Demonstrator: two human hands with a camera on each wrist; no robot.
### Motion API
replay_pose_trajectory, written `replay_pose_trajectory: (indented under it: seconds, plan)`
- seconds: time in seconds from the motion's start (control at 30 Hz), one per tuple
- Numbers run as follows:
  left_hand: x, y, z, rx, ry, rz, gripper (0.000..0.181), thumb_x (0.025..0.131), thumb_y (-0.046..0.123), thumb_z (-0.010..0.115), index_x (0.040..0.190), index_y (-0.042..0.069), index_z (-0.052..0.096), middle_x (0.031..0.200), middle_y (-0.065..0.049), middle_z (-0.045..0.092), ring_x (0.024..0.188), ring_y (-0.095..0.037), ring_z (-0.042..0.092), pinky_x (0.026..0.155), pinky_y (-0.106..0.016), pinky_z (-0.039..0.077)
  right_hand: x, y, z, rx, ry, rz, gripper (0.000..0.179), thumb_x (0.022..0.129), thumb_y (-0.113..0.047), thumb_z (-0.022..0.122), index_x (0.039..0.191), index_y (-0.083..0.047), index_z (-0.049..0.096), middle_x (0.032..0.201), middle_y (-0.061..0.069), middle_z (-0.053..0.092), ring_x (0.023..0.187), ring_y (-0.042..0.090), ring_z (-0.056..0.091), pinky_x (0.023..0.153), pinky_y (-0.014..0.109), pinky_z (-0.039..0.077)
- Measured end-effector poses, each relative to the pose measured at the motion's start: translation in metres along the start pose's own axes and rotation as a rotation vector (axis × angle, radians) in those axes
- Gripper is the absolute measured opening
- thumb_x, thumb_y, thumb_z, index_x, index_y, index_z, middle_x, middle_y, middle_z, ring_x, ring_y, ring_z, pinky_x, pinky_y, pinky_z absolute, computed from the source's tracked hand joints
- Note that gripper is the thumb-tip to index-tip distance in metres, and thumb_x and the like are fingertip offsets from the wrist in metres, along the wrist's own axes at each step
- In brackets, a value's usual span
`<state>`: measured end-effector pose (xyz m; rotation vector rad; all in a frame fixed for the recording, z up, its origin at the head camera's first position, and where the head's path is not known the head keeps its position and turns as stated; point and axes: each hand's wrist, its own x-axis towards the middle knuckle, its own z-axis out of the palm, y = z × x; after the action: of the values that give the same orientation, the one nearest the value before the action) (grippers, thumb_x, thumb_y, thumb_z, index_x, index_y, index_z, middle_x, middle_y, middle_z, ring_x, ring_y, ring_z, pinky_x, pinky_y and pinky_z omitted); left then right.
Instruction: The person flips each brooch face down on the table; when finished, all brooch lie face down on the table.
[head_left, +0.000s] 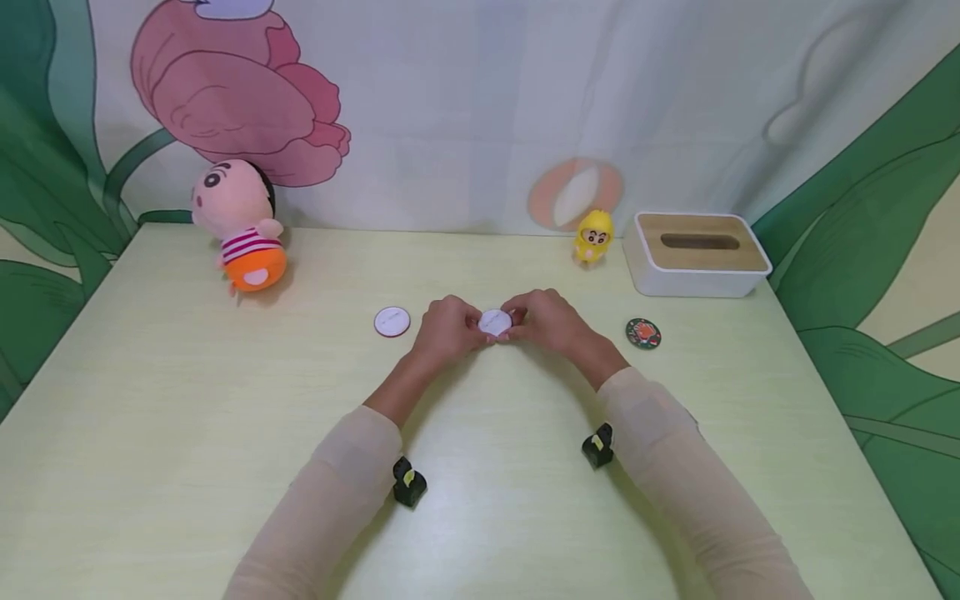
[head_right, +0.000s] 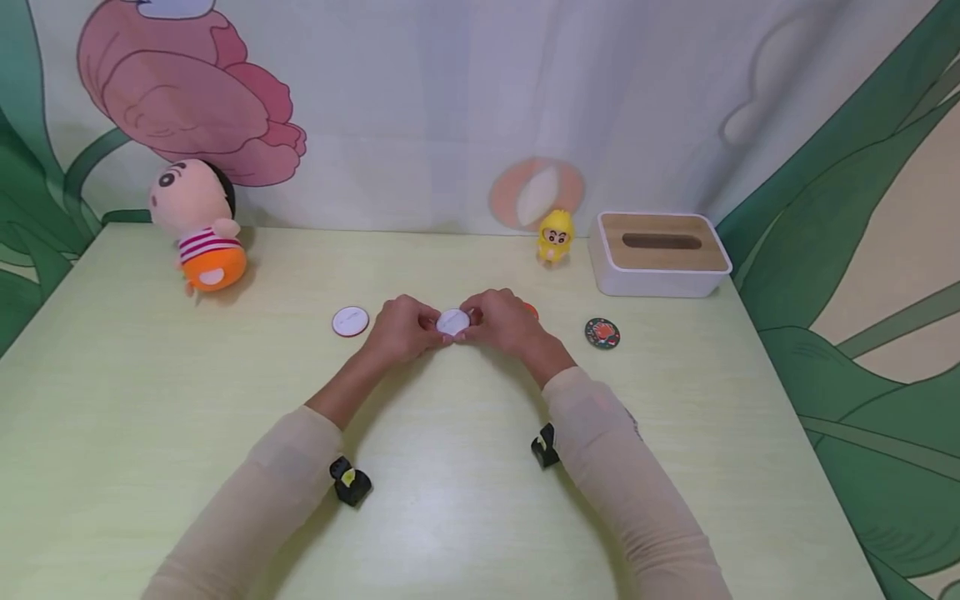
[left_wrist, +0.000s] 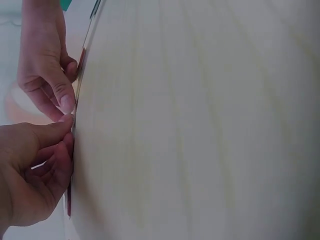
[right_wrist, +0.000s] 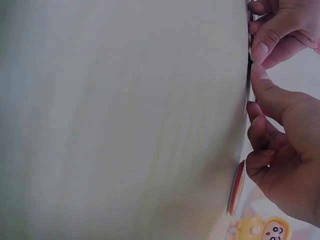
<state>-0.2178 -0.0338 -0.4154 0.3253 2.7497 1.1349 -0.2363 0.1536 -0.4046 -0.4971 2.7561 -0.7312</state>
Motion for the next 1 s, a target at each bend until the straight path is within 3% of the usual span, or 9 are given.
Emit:
replay_pose_trajectory:
  seconds: [0.2,0.4,0.5,0.67,0.83,1.0]
  plan:
    - [0.002,0.0,0.003,0.003,0.041,-0.031,0.012,0.082,0.017,0.082,0.079,0.007,0.078,0.06,0.004,0.058,0.069,-0.013,0.05,0.061,-0.023,0.035,0.001,-0.002,0.002,-0.008,0.007,0.041,0.04,0.087,-0.022,0.081,0.123,-0.006,0.073,0.094,0.008,0.072,0.088,0.02,0.058,0.079,0.029,0.044]
    - [0.0,-0.001,0.003,-0.003,0.034,-0.03,0.018,0.084,0.015,0.081,0.072,0.005,0.07,0.06,0.004,0.053,0.069,-0.014,0.048,0.061,-0.024,0.035,0.001,-0.002,0.004,-0.015,0.003,0.063,0.041,0.089,-0.021,0.08,0.126,-0.006,0.071,0.1,0.009,0.072,0.092,0.021,0.059,0.084,0.031,0.047]
    - [-0.002,-0.001,0.002,0.002,0.022,-0.03,0.015,0.084,0.014,0.08,0.092,0.002,0.075,0.069,0.001,0.062,0.07,-0.013,0.053,0.065,-0.024,0.039,-0.002,-0.001,0.003,-0.029,-0.003,0.072,0.044,0.092,-0.021,0.077,0.132,-0.006,0.067,0.104,0.009,0.073,0.096,0.023,0.06,0.09,0.035,0.05]
    - [-0.008,0.002,0.002,-0.022,0.022,-0.048,0.039,0.086,0.014,0.078,0.122,0.003,0.07,0.087,-0.008,0.077,0.077,-0.017,0.067,0.072,-0.026,0.048,-0.012,0.004,-0.004,-0.047,0.006,0.044,0.041,0.098,-0.021,0.068,0.136,-0.009,0.064,0.108,0.008,0.074,0.093,0.023,0.062,0.085,0.035,0.052]
    - [-0.012,0.013,0.006,-0.041,0.0,0.032,0.023,0.09,0.015,0.074,0.111,0.005,0.074,0.092,-0.011,0.078,0.082,-0.022,0.071,0.072,-0.027,0.049,-0.025,0.016,-0.013,-0.03,0.044,-0.054,0.03,0.098,-0.015,0.065,0.125,-0.004,0.071,0.101,0.01,0.075,0.077,0.018,0.059,0.069,0.027,0.047]
    - [-0.011,0.024,0.013,-0.079,-0.049,0.09,0.023,0.091,0.013,0.072,0.112,0.003,0.073,0.091,-0.012,0.077,0.078,-0.019,0.069,0.07,-0.022,0.047,-0.037,0.028,-0.021,-0.005,0.058,-0.109,0.023,0.097,-0.012,0.066,0.116,-0.003,0.074,0.095,0.01,0.075,0.073,0.015,0.056,0.067,0.024,0.045]
